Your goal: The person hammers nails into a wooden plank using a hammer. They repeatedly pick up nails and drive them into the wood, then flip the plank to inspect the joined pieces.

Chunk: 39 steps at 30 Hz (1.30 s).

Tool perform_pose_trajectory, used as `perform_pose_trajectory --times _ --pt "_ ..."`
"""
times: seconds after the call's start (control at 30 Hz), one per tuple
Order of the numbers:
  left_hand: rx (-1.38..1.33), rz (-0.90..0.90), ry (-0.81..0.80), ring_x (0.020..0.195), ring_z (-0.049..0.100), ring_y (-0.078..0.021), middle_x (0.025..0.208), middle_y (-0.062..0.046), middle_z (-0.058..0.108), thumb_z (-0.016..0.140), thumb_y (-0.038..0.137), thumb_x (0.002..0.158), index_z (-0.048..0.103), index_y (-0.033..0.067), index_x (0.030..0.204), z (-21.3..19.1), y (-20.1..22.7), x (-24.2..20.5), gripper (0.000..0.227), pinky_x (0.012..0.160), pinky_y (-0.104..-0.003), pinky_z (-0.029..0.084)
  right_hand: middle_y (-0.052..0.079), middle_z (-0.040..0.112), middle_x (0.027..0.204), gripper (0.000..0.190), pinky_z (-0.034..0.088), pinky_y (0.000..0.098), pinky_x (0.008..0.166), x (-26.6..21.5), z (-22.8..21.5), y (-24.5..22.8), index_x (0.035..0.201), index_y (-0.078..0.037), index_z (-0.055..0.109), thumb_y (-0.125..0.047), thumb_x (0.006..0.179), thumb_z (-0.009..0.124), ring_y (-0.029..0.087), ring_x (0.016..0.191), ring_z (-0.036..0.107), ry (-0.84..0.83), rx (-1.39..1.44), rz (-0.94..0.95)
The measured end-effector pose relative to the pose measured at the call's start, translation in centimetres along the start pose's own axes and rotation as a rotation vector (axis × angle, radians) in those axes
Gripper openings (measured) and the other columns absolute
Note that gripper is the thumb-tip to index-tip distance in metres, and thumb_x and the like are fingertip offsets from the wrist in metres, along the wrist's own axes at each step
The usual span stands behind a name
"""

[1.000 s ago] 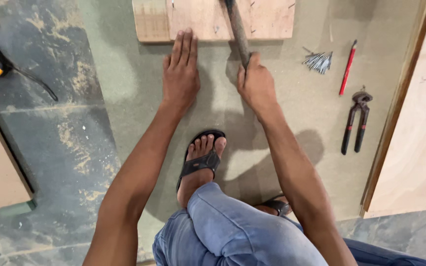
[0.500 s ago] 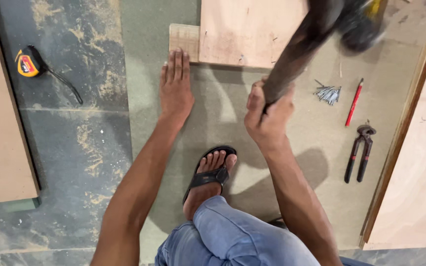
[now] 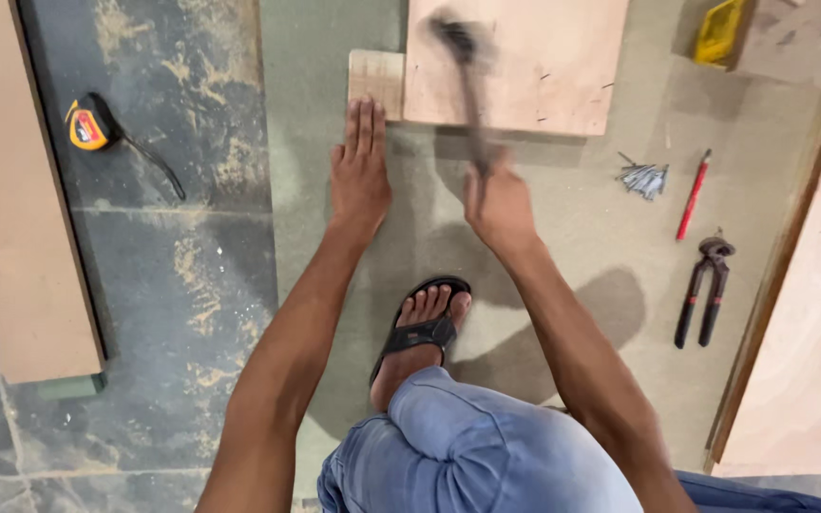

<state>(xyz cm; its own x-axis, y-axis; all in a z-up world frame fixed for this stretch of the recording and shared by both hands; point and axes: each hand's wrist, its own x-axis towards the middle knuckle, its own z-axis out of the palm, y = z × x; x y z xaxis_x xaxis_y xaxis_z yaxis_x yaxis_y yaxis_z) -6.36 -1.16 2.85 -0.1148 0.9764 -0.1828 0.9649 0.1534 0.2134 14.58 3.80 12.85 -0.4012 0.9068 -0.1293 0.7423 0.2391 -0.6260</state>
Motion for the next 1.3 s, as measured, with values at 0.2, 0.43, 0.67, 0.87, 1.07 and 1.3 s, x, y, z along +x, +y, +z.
perform_pose_trajectory --times 0.2,0.43,0.67,0.87,1.07,1.3 --pt "0.017 0.05 0.032 0.159 0.009 -0.0262 0.173 -0.013 0.011 0.055 -0.004 0.087 0.014 0.0041 0.166 -1.1 0.2 -0.3 0.09 0.109 -0.043 0.041 0.021 0.064 0.069 0.032 0.052 0.0462 0.051 -1.8 0.1 0.5 0.118 0.008 0.045 -0.019 0.107 0.056 0.039 0.06 0.07 0.149 0.12 -0.058" --pt "0.02 0.048 -0.091 0.16 0.007 -0.0264 0.174 -0.013 0.01 0.051 -0.004 0.089 0.011 0.0045 0.166 -1.1 -0.5 0.1 0.087 0.112 -0.044 0.039 0.021 0.063 0.067 0.036 0.047 0.0471 0.049 -0.5 1.0 -0.1 0.123 0.007 0.048 -0.018 0.101 0.061 0.041 0.056 0.064 -0.02 -0.144 -0.033" --pt "0.043 0.016 -0.132 0.159 0.006 -0.0238 0.173 -0.009 0.007 0.048 -0.003 0.09 0.01 0.0067 0.165 -2.0 -0.7 0.5 0.085 0.109 -0.043 0.039 0.019 0.064 0.067 0.025 0.052 0.0431 0.048 -0.4 2.0 1.0 0.116 0.005 0.048 -0.018 0.109 0.054 0.035 0.055 0.069 0.225 0.201 -0.046" --pt "0.03 0.029 -0.13 0.159 0.006 -0.0242 0.174 -0.009 0.007 0.047 -0.002 0.092 0.011 0.006 0.165 -2.1 -0.6 0.7 0.082 0.11 -0.043 0.038 0.02 0.064 0.067 0.032 0.051 0.0454 0.051 0.4 1.3 1.8 0.118 0.007 0.048 -0.019 0.106 0.06 0.04 0.06 0.068 0.097 -0.068 0.017" --pt "0.036 0.025 -0.119 0.16 0.008 -0.024 0.174 -0.009 0.008 0.049 -0.003 0.089 0.012 0.007 0.166 -1.3 -0.5 0.3 0.086 0.112 -0.043 0.039 0.019 0.066 0.068 0.035 0.056 0.0458 0.051 -0.4 1.3 1.2 0.119 0.007 0.043 -0.019 0.103 0.058 0.038 0.06 0.073 0.126 0.135 0.027" --pt "0.011 0.062 -0.039 0.159 0.01 -0.0251 0.173 -0.01 0.011 0.051 0.0 0.089 0.015 0.0067 0.165 -1.3 -0.8 0.5 0.084 0.111 -0.045 0.04 0.021 0.065 0.064 0.035 0.053 0.0488 0.049 -1.2 1.7 0.2 0.122 0.01 0.045 -0.015 0.101 0.058 0.041 0.058 0.07 0.133 0.151 -0.066"
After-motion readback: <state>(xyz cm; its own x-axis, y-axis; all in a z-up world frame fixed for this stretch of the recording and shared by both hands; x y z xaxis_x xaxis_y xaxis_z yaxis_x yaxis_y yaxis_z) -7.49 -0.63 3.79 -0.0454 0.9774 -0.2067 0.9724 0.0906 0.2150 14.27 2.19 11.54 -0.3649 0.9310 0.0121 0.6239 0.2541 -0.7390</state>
